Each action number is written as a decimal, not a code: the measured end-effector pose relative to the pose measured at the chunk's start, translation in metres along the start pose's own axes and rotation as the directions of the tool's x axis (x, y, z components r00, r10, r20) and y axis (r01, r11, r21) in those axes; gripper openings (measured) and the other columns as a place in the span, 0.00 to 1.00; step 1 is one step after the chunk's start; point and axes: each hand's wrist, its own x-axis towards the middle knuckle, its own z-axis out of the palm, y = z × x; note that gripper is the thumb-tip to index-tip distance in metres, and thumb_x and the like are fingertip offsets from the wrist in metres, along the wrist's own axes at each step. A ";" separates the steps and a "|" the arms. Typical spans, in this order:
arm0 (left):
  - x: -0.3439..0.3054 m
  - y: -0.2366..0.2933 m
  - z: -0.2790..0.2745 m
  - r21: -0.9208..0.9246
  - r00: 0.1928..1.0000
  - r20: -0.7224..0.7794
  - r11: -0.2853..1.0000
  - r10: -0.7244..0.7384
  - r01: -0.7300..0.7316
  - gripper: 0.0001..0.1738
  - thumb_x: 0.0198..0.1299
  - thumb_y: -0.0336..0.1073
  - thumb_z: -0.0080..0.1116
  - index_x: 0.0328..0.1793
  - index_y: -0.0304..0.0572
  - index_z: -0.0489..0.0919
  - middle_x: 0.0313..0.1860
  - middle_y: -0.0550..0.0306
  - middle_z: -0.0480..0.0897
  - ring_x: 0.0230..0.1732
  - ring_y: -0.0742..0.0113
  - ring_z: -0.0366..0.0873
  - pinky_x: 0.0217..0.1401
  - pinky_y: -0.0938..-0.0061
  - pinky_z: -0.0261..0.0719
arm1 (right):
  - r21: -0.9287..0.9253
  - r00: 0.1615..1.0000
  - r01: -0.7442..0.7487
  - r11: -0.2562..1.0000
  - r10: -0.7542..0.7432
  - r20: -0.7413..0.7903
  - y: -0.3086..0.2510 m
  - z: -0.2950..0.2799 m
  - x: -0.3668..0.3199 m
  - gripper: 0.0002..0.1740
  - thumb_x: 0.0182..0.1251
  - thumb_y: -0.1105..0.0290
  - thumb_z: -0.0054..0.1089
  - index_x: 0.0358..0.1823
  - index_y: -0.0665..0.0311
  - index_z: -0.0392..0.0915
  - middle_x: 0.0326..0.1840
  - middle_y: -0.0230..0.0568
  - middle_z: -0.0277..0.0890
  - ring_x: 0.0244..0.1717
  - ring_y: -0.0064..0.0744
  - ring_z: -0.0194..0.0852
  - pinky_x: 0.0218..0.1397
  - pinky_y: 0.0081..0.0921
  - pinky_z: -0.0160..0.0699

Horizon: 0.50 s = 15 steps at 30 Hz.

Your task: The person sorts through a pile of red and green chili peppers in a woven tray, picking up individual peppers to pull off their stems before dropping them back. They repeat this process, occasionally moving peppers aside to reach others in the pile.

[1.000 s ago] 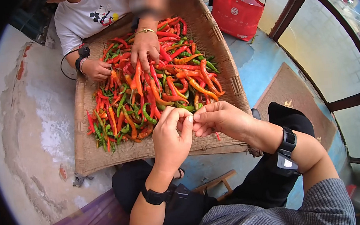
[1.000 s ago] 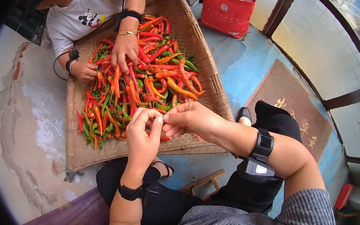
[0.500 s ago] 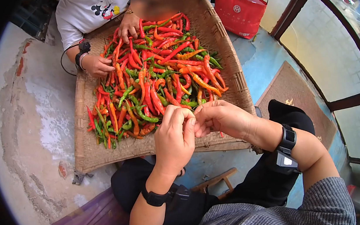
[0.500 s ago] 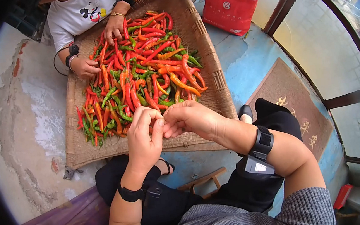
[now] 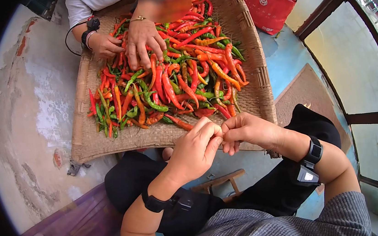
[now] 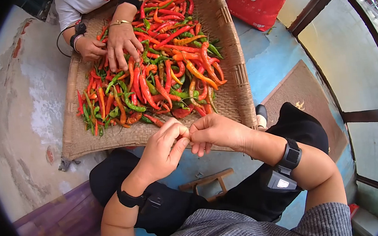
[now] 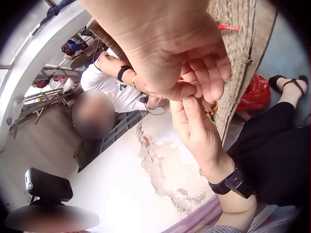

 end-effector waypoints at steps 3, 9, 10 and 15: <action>-0.002 -0.003 0.002 -0.019 0.998 0.055 0.999 0.034 -0.033 0.04 0.61 0.32 0.51 0.39 0.41 0.70 0.37 0.52 0.72 0.35 0.47 0.74 0.35 0.60 0.72 | -0.033 1.000 -0.021 0.999 0.020 -0.018 0.001 0.001 0.000 0.07 0.61 0.71 0.53 0.31 0.66 0.77 0.27 0.35 0.79 0.25 0.18 0.74 0.30 0.15 0.71; 0.001 -0.002 0.003 -0.025 1.000 -0.025 1.000 -0.005 0.004 0.04 0.62 0.32 0.51 0.39 0.41 0.70 0.35 0.51 0.72 0.33 0.48 0.75 0.33 0.61 0.73 | -0.015 0.998 0.015 1.000 -0.016 -0.063 -0.003 0.002 0.003 0.06 0.60 0.70 0.53 0.29 0.64 0.76 0.20 0.28 0.70 0.21 0.14 0.61 0.25 0.13 0.59; 0.002 -0.003 0.004 -0.026 1.000 -0.027 1.000 -0.004 0.004 0.04 0.62 0.32 0.51 0.39 0.41 0.70 0.35 0.51 0.72 0.33 0.48 0.75 0.33 0.61 0.73 | 0.028 0.996 0.028 0.999 -0.025 -0.089 -0.004 0.002 0.003 0.06 0.60 0.70 0.54 0.29 0.64 0.76 0.19 0.27 0.68 0.21 0.14 0.60 0.25 0.13 0.57; 0.010 -0.007 0.002 -0.052 0.955 -0.297 0.999 -0.021 0.006 0.03 0.60 0.29 0.55 0.38 0.38 0.73 0.34 0.54 0.73 0.29 0.59 0.75 0.32 0.70 0.73 | 0.097 0.975 0.100 0.990 -0.078 -0.208 -0.012 -0.003 0.009 0.05 0.61 0.70 0.54 0.30 0.64 0.76 0.20 0.27 0.68 0.22 0.13 0.60 0.25 0.13 0.56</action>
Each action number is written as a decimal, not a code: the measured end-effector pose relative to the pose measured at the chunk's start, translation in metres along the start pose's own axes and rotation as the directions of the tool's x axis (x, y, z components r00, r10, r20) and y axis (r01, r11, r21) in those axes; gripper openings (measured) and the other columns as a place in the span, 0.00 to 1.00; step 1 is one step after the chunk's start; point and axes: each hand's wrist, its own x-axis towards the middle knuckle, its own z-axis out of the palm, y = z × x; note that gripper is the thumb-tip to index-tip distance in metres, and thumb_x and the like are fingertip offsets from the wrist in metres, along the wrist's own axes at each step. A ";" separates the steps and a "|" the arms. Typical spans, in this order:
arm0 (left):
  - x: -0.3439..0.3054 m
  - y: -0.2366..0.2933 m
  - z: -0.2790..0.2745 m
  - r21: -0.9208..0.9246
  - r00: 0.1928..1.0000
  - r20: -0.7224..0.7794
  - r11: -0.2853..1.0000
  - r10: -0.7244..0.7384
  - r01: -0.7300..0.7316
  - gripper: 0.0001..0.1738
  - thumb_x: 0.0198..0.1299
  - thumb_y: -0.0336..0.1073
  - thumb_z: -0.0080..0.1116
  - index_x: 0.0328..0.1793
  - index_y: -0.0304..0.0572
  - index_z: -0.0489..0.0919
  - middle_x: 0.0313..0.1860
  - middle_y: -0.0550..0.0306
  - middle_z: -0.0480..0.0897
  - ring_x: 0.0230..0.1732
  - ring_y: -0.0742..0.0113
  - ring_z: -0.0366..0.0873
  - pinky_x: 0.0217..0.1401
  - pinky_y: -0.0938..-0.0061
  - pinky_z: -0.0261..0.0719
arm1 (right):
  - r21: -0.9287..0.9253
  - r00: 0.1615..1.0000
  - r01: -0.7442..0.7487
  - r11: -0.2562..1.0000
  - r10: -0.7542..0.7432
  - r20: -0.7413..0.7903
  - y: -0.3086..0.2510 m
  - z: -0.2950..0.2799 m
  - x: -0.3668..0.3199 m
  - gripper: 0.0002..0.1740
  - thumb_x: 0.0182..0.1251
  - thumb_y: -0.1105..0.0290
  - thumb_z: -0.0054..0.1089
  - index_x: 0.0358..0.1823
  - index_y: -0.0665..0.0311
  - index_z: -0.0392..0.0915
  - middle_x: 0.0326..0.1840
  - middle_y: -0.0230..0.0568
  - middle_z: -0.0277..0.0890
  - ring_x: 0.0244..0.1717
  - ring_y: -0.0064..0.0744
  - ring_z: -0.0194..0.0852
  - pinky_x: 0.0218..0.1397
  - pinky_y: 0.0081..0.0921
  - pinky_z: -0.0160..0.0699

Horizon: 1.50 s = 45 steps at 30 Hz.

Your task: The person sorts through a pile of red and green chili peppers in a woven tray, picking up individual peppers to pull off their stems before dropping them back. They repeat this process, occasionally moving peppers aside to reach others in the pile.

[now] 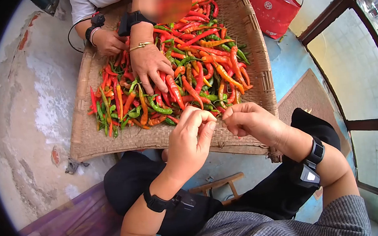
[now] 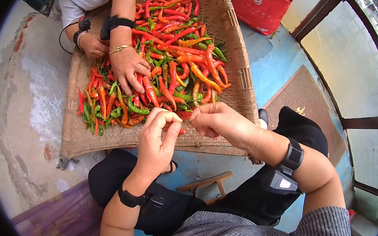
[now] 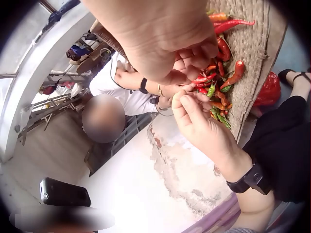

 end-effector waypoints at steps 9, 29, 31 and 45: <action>0.012 -0.003 0.007 -0.004 0.999 -0.049 1.000 -0.017 0.017 0.05 0.56 0.30 0.62 0.37 0.37 0.79 0.29 0.56 0.76 0.25 0.69 0.75 0.29 0.75 0.73 | -0.098 0.997 0.079 0.992 -0.077 0.026 -0.003 -0.007 0.006 0.09 0.66 0.67 0.55 0.32 0.65 0.77 0.21 0.27 0.70 0.22 0.13 0.61 0.25 0.12 0.57; 0.013 0.007 0.016 -0.613 0.930 0.204 0.700 -0.307 0.365 0.13 0.50 0.24 0.62 0.43 0.39 0.74 0.33 0.64 0.74 0.32 0.77 0.71 0.37 0.80 0.72 | 0.544 0.986 0.094 0.834 -0.154 0.065 -0.024 -0.002 0.007 0.40 0.71 0.41 0.34 0.63 0.74 0.63 0.64 0.56 0.66 0.63 0.41 0.68 0.67 0.36 0.63; 0.015 0.014 0.016 -0.152 0.981 0.083 0.971 -0.174 0.185 0.13 0.48 0.27 0.66 0.39 0.38 0.76 0.29 0.62 0.75 0.29 0.73 0.71 0.34 0.76 0.72 | 0.566 0.978 0.072 0.821 -0.168 0.120 -0.023 0.000 0.006 0.41 0.71 0.40 0.33 0.64 0.75 0.62 0.65 0.56 0.65 0.63 0.42 0.67 0.68 0.36 0.61; 0.027 0.015 0.015 -0.050 0.989 -0.082 0.991 -0.125 0.121 0.05 0.51 0.28 0.64 0.31 0.34 0.80 0.23 0.56 0.77 0.19 0.71 0.67 0.23 0.74 0.65 | 0.502 0.953 0.097 0.860 -0.224 0.201 -0.019 0.000 0.001 0.46 0.68 0.36 0.36 0.71 0.72 0.51 0.67 0.52 0.61 0.66 0.36 0.62 0.71 0.32 0.54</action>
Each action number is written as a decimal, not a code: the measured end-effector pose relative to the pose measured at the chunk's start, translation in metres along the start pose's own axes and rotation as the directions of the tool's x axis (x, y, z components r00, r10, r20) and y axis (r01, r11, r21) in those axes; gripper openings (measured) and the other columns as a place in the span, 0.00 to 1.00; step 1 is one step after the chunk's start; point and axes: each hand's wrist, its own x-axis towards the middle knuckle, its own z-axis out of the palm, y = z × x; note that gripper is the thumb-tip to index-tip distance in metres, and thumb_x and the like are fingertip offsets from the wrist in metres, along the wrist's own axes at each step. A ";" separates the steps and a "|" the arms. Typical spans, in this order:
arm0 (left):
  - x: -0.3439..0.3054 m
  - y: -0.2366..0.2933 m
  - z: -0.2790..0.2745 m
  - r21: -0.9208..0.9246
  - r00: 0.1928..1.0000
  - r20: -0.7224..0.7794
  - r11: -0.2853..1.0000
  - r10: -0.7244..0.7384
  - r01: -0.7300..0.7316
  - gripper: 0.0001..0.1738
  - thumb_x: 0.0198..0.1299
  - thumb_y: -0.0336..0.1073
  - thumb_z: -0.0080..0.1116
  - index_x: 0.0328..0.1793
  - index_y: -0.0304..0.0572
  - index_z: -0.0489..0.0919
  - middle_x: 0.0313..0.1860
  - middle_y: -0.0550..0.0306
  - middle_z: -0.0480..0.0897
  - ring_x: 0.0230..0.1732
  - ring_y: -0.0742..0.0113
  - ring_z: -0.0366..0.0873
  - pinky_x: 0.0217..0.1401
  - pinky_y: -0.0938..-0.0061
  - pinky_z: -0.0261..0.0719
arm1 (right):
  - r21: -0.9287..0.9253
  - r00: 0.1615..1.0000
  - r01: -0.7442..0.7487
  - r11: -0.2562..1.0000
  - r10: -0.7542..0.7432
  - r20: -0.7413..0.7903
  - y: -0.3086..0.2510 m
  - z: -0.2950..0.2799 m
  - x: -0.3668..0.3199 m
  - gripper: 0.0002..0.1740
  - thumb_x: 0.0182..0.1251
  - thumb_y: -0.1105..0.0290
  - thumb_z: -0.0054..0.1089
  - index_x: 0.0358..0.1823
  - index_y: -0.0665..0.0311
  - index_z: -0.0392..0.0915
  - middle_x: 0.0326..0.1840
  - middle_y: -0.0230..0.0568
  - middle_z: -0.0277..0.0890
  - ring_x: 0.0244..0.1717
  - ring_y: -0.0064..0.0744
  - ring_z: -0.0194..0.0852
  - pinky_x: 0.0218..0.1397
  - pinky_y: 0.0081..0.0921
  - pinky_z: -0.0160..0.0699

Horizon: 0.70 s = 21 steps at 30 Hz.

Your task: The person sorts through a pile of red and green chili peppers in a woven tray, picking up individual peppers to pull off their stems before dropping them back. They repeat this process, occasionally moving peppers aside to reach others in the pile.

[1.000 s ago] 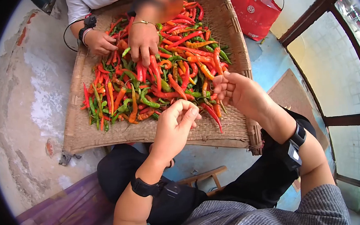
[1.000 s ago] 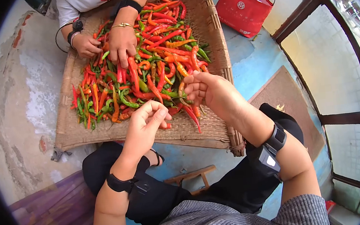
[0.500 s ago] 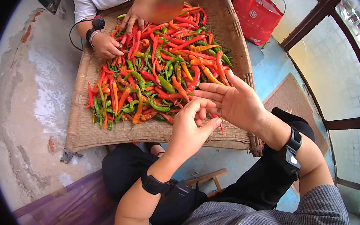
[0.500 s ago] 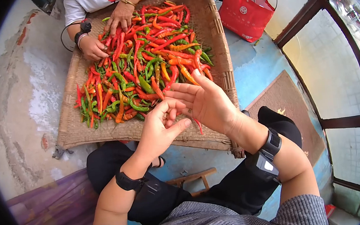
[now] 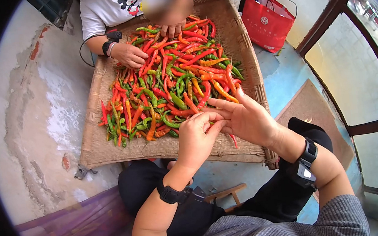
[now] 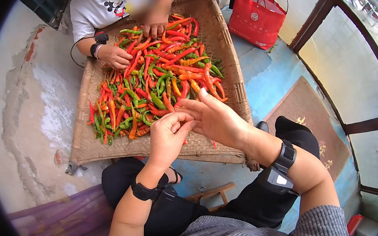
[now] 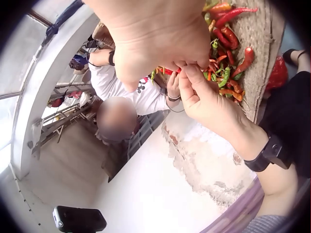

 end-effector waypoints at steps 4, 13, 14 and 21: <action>0.004 -0.005 -0.009 0.040 0.975 0.148 0.986 -0.166 0.162 0.05 0.60 0.30 0.57 0.35 0.35 0.77 0.24 0.56 0.77 0.22 0.73 0.68 0.25 0.76 0.66 | -0.113 0.994 0.001 0.994 0.012 0.112 -0.003 0.002 0.004 0.52 0.65 0.32 0.36 0.74 0.69 0.40 0.70 0.53 0.57 0.69 0.38 0.56 0.74 0.33 0.48; 0.017 -0.020 -0.024 -0.868 0.941 0.136 0.420 -0.310 0.264 0.03 0.68 0.31 0.46 0.44 0.44 0.71 0.40 0.60 0.76 0.37 0.76 0.73 0.37 0.82 0.70 | 0.275 0.981 0.062 0.959 -0.110 0.162 -0.017 0.006 0.036 0.55 0.62 0.29 0.38 0.72 0.73 0.43 0.75 0.56 0.46 0.74 0.45 0.48 0.76 0.36 0.48; 0.019 -0.022 -0.024 -0.868 0.951 0.143 0.426 -0.273 0.253 0.04 0.68 0.32 0.46 0.45 0.43 0.71 0.39 0.61 0.76 0.36 0.76 0.73 0.36 0.82 0.70 | 0.292 0.977 0.066 0.954 -0.121 0.175 -0.016 0.008 0.040 0.57 0.62 0.29 0.39 0.73 0.74 0.39 0.75 0.55 0.44 0.74 0.44 0.47 0.76 0.35 0.47; 0.023 -0.010 -0.015 -0.771 0.946 0.138 0.568 -0.292 0.288 0.21 0.69 0.36 0.46 0.63 0.30 0.66 0.30 0.66 0.69 0.30 0.82 0.64 0.32 0.86 0.64 | 0.229 0.984 0.071 0.971 -0.105 0.142 -0.012 0.008 0.053 0.55 0.63 0.29 0.36 0.72 0.73 0.44 0.72 0.53 0.53 0.63 0.40 0.62 0.63 0.34 0.64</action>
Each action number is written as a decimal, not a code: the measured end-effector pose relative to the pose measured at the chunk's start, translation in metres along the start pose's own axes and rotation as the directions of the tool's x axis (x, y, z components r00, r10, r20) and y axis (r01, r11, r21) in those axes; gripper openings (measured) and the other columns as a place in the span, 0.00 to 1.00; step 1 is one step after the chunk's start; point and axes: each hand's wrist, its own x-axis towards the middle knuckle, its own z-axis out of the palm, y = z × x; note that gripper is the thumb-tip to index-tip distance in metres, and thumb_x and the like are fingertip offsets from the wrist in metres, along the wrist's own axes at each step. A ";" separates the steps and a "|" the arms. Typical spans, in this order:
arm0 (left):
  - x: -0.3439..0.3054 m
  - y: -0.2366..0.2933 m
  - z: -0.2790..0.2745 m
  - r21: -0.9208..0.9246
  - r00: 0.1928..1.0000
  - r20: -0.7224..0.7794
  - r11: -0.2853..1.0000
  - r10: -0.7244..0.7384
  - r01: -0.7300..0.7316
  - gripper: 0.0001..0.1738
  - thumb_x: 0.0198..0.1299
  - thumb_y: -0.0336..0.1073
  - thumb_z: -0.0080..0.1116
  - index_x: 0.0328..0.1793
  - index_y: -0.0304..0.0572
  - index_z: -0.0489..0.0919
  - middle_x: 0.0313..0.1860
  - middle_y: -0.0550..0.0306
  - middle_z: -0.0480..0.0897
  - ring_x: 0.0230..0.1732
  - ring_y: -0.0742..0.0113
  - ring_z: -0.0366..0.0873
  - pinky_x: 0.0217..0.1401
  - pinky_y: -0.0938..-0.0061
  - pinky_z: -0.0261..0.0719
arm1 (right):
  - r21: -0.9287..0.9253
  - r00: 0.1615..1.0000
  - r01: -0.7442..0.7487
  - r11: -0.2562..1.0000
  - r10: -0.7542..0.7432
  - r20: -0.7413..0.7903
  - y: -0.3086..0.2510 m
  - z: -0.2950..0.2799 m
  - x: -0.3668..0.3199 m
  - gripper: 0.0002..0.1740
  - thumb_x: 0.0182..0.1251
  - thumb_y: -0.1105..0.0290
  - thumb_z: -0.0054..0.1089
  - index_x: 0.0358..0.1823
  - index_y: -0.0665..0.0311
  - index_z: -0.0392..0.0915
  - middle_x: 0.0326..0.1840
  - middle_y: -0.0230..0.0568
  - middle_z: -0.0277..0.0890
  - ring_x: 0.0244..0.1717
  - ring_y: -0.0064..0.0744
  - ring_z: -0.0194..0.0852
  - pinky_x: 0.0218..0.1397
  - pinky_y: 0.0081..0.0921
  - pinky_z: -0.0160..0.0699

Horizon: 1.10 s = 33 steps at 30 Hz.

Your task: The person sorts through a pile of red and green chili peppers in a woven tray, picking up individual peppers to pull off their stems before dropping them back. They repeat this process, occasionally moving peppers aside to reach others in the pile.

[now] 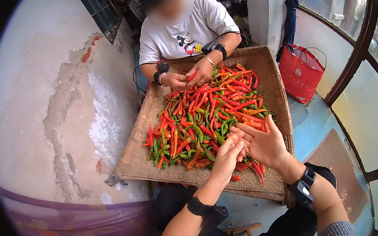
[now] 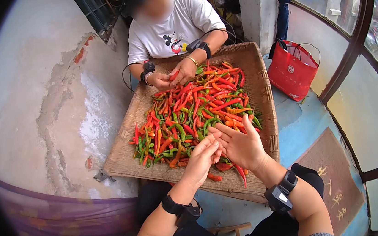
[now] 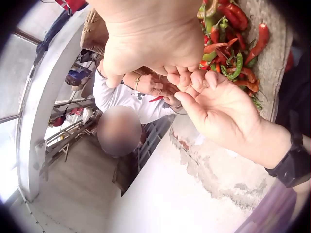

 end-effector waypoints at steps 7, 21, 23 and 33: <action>0.000 -0.001 -0.003 0.043 0.999 0.041 0.999 0.020 -0.022 0.22 0.68 0.35 0.49 0.63 0.28 0.66 0.31 0.65 0.70 0.30 0.82 0.65 0.32 0.86 0.65 | -0.004 1.000 0.001 1.000 -0.001 0.016 0.001 -0.001 -0.002 0.53 0.64 0.30 0.34 0.71 0.74 0.49 0.71 0.56 0.55 0.65 0.44 0.63 0.65 0.38 0.63; -0.016 -0.002 -0.008 0.257 0.950 0.237 0.956 -0.204 0.141 0.15 0.67 0.35 0.51 0.56 0.36 0.72 0.38 0.66 0.74 0.36 0.81 0.67 0.38 0.85 0.65 | -0.284 0.983 -0.155 0.946 0.119 -0.140 -0.008 -0.005 -0.024 0.38 0.71 0.42 0.38 0.64 0.72 0.64 0.64 0.53 0.67 0.63 0.43 0.67 0.69 0.38 0.59; -0.027 -0.015 -0.008 0.419 0.774 0.505 0.893 -0.381 0.167 0.15 0.68 0.38 0.50 0.56 0.37 0.72 0.38 0.69 0.73 0.36 0.83 0.66 0.39 0.86 0.65 | -0.570 0.956 -0.241 0.785 0.091 -0.279 -0.013 -0.015 -0.034 0.32 0.72 0.49 0.41 0.62 0.71 0.66 0.62 0.50 0.69 0.62 0.41 0.68 0.67 0.37 0.61; -0.057 -0.050 -0.022 0.335 0.530 0.524 0.733 -0.667 0.592 0.16 0.66 0.41 0.49 0.55 0.41 0.73 0.31 0.69 0.71 0.27 0.84 0.62 0.29 0.89 0.59 | -0.560 0.939 -0.176 0.809 0.309 0.152 -0.014 0.020 -0.096 0.28 0.62 0.60 0.62 0.56 0.73 0.70 0.53 0.46 0.73 0.50 0.34 0.76 0.54 0.27 0.72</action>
